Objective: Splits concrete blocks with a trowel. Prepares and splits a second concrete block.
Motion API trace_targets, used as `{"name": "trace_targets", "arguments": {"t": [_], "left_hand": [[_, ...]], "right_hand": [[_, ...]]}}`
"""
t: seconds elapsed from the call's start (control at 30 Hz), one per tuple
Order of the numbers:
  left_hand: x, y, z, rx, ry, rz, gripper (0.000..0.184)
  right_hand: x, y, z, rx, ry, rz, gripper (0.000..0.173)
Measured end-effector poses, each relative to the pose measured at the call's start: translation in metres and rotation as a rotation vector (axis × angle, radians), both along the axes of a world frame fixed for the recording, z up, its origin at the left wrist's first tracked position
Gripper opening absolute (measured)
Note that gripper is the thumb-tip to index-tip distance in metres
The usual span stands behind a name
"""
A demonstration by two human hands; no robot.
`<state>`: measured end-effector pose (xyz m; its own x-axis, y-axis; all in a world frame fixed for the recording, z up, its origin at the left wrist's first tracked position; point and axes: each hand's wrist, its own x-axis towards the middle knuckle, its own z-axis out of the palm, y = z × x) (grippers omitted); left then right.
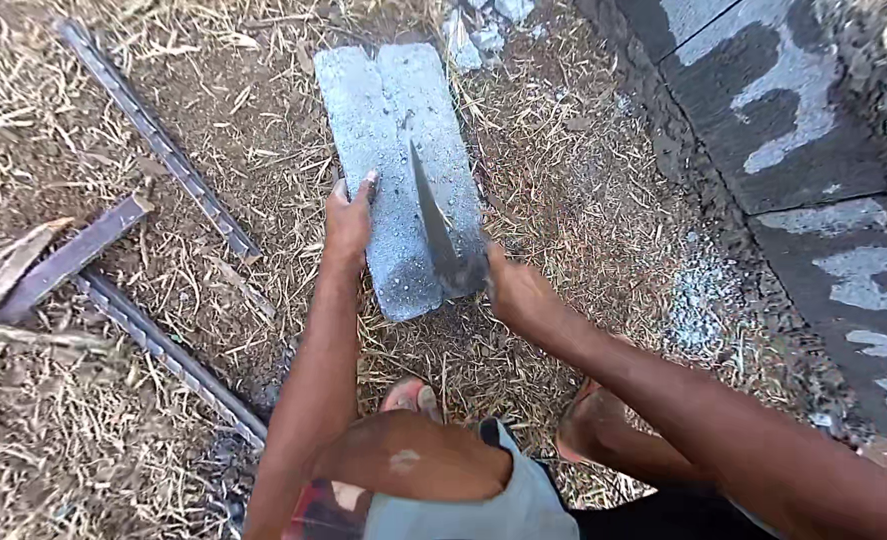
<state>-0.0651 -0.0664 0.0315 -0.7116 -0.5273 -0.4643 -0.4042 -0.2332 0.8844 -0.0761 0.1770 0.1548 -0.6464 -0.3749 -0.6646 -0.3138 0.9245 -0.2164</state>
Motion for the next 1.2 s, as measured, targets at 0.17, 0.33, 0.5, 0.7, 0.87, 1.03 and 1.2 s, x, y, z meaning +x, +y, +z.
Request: {"name": "trace_targets", "arguments": {"t": [0.17, 0.33, 0.5, 0.7, 0.87, 1.03, 1.2], "left_hand": [[-0.002, 0.003, 0.006, -0.057, -0.045, -0.022, 0.049], [0.004, 0.006, 0.023, -0.140, -0.179, -0.086, 0.051], [-0.006, 0.003, 0.035, -0.260, -0.319, -0.141, 0.045], [-0.013, 0.011, 0.034, 0.030, -0.127, -0.047, 0.040], [-0.021, 0.018, 0.038, 0.038, -0.147, 0.051, 0.041], [-0.019, 0.018, 0.033, -0.101, -0.216, 0.062, 0.041], [-0.012, 0.003, 0.020, -0.003, -0.208, 0.064, 0.042]], "right_hand": [[-0.034, 0.031, 0.047, 0.026, -0.325, 0.273, 0.039], [-0.034, 0.026, 0.030, -0.254, -0.329, 0.282, 0.035], [-0.022, 0.026, 0.000, -0.450, -0.361, 0.158, 0.037], [-0.027, 0.037, -0.025, -0.557, -0.479, 0.015, 0.041], [-0.026, 0.042, -0.030, -0.618, -0.551, 0.014, 0.035], [-0.035, 0.053, -0.029, -0.535, -0.548, -0.016, 0.043], [-0.066, 0.049, -0.032, -0.454, -0.418, -0.126, 0.046]]}}
